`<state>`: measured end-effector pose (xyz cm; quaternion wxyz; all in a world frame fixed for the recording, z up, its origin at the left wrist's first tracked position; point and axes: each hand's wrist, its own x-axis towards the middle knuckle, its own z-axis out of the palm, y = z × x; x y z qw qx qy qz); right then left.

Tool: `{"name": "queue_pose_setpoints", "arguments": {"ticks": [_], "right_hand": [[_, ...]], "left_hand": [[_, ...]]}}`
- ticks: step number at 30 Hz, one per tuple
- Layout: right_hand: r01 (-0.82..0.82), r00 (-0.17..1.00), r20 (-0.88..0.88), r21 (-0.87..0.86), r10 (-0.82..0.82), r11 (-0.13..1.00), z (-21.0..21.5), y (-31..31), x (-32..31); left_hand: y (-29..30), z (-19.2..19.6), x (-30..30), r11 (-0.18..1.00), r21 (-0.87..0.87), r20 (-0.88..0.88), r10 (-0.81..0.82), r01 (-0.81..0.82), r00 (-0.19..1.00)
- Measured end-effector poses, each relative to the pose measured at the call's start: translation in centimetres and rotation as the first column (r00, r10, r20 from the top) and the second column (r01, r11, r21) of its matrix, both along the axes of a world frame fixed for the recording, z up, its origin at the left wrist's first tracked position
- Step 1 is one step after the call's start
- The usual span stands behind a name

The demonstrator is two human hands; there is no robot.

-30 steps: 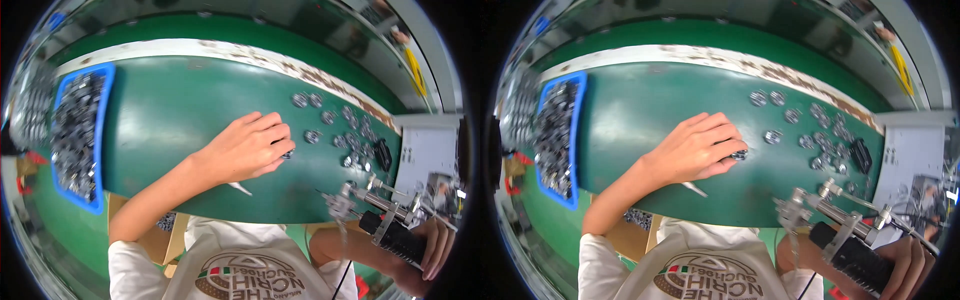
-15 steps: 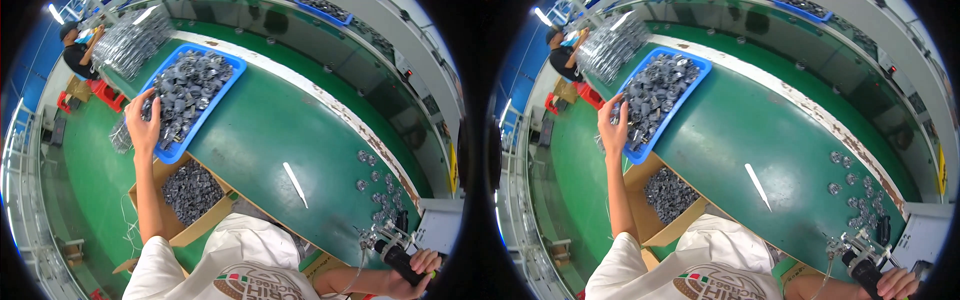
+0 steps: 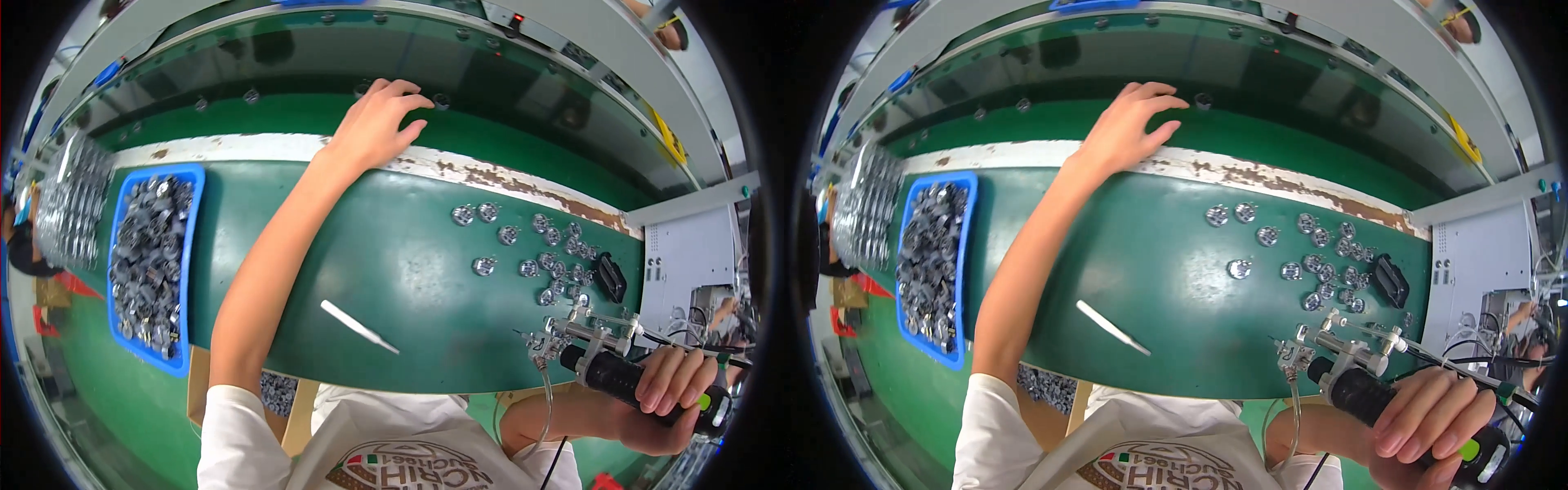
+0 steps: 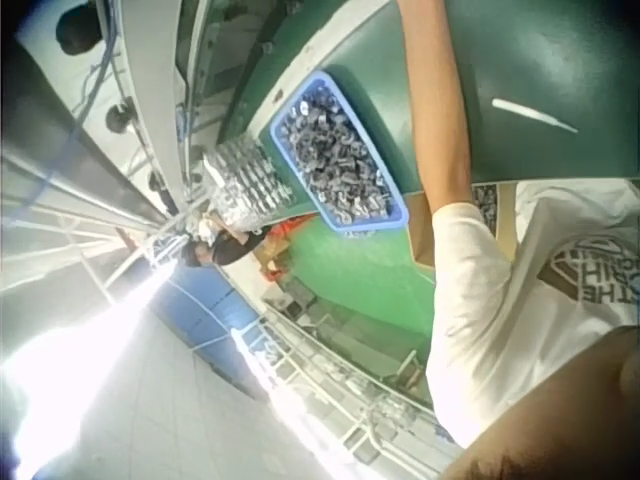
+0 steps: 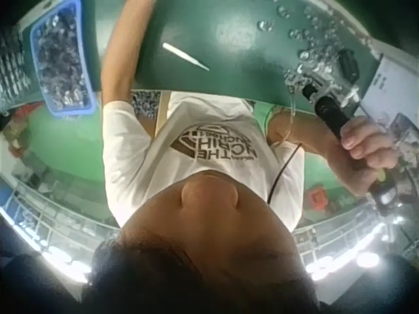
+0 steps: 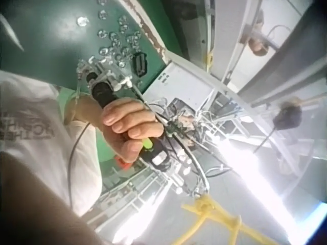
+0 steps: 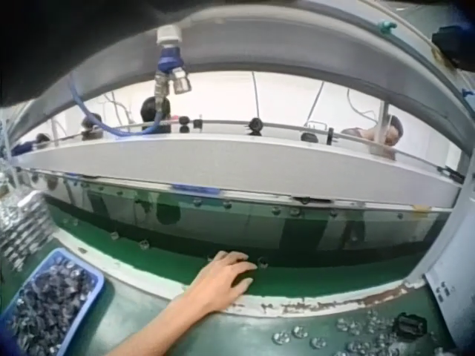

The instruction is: The person assembles small components using a handheld soldering tool and places the finished parts onto a conveyor belt.

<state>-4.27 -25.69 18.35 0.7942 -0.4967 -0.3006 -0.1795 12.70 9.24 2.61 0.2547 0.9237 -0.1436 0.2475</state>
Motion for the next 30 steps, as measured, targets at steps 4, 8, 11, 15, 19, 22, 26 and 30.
{"name": "queue_pose_setpoints", "arguments": {"ticks": [4,8,11,15,19,22,26,30], "right_hand": [[0.026,0.999,-0.027,-0.045,-0.027,0.999,0.4,-0.1,0.4],[0.056,0.997,-0.058,-0.049,-0.059,0.997,0.6,0.7,1.1],[0.076,0.996,-0.040,0.002,-0.076,0.997,0.5,0.7,1.1],[0.108,0.992,-0.066,0.027,-0.106,0.994,0.3,2.3,1.5],[0.156,0.986,-0.075,0.056,-0.151,0.986,-0.1,2.8,0.8],[0.170,0.983,-0.075,0.051,-0.165,0.984,-0.6,4.6,1.2],[0.228,0.966,-0.129,0.011,-0.224,0.974,-1.0,6.0,1.1],[0.154,0.985,-0.089,0.056,-0.149,0.986,-1.6,6.5,1.9]], "left_hand": [[-1.9,-2.5,6.2,0.997,0.008,-0.029,-0.082,0.082,0.996],[-2.7,-1.7,6.1,0.995,0.030,-0.028,-0.094,0.095,0.995],[-4.9,0.1,1.2,0.967,-0.012,0.073,-0.254,0.256,0.964],[-7.0,-0.3,-9.0,0.871,-0.093,0.116,-0.471,0.482,0.874],[-8.8,-1.6,-14.6,0.839,-0.054,0.059,-0.539,0.542,0.840],[-9.3,-2.2,-14.9,0.814,-0.109,-0.003,-0.574,0.571,0.819],[-9.3,-2.5,-14.9,0.816,-0.131,-0.009,-0.568,0.562,0.823],[-9.4,-2.7,-14.8,0.815,-0.154,0.000,-0.566,0.559,0.825]]}}
